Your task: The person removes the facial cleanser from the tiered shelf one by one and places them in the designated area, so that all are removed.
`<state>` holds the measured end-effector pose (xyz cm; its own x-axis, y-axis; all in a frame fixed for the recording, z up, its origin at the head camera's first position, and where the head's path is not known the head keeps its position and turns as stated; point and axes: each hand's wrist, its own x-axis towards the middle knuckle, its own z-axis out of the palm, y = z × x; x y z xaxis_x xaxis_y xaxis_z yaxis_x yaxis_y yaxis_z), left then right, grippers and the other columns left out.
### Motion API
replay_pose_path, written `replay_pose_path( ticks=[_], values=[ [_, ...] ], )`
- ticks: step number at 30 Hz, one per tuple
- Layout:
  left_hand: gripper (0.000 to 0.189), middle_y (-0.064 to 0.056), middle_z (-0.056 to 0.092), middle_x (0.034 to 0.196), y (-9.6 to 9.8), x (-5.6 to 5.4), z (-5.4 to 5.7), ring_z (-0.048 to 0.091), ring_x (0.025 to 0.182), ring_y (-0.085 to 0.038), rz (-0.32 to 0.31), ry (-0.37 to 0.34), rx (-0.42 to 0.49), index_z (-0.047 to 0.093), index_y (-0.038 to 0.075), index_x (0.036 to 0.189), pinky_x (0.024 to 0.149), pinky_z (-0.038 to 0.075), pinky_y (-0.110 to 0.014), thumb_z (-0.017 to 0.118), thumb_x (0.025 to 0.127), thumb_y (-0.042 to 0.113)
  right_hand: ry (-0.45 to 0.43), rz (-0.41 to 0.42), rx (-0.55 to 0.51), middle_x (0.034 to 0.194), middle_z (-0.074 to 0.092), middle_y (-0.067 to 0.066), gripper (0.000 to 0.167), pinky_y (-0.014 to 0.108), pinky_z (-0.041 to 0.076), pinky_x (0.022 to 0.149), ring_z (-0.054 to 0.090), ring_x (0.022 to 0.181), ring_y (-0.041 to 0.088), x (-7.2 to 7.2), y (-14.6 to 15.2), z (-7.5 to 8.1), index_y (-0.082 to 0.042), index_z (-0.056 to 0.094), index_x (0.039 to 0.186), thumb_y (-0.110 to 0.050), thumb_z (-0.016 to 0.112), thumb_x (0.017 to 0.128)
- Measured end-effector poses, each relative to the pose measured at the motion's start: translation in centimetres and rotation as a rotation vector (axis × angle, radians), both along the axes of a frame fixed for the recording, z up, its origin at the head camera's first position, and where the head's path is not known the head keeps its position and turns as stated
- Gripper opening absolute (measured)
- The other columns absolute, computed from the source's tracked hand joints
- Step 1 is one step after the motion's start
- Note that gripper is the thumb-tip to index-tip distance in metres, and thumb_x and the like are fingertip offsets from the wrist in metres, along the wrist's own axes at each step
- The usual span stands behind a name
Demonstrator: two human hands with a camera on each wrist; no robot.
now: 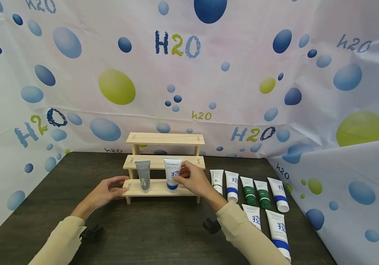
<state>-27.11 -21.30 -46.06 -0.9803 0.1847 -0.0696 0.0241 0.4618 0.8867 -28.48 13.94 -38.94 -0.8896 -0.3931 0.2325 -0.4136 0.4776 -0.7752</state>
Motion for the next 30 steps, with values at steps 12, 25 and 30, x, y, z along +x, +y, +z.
replay_pose_path(
  ticks=[12,25,30],
  values=[
    [0.058,-0.029,0.049,0.150,-0.05,-0.06,-0.01,0.068,0.122,-0.038,0.003,-0.004,0.005,0.048,0.005,0.152,0.094,0.060,-0.046,0.070,0.100,0.020,-0.001,-0.019,-0.036,0.119,0.075,0.015,0.028,0.038,0.060,0.086,0.074,0.100,0.025,0.05,-0.24,-0.17,-0.008,0.065,0.119,-0.015,0.077,0.094],
    [0.058,-0.028,0.049,0.150,-0.16,-0.20,0.00,0.068,0.121,-0.036,-0.008,0.004,0.014,0.048,0.003,0.152,0.093,0.060,-0.043,0.070,0.100,0.019,0.034,-0.017,-0.063,0.118,0.075,0.016,0.032,0.040,0.060,0.088,0.074,0.101,0.026,-0.07,-0.42,-0.42,-0.006,0.064,0.122,-0.013,0.077,0.094],
    [0.058,-0.028,0.049,0.150,-0.17,-0.22,-0.17,0.069,0.121,-0.036,-0.008,0.003,0.015,0.048,0.004,0.152,0.094,0.060,-0.044,0.070,0.100,0.020,0.058,-0.028,-0.054,0.115,0.075,0.014,0.033,0.037,0.059,0.088,0.073,0.098,0.023,0.10,-0.40,-0.45,-0.006,0.065,0.123,-0.010,0.077,0.093]
  ],
)
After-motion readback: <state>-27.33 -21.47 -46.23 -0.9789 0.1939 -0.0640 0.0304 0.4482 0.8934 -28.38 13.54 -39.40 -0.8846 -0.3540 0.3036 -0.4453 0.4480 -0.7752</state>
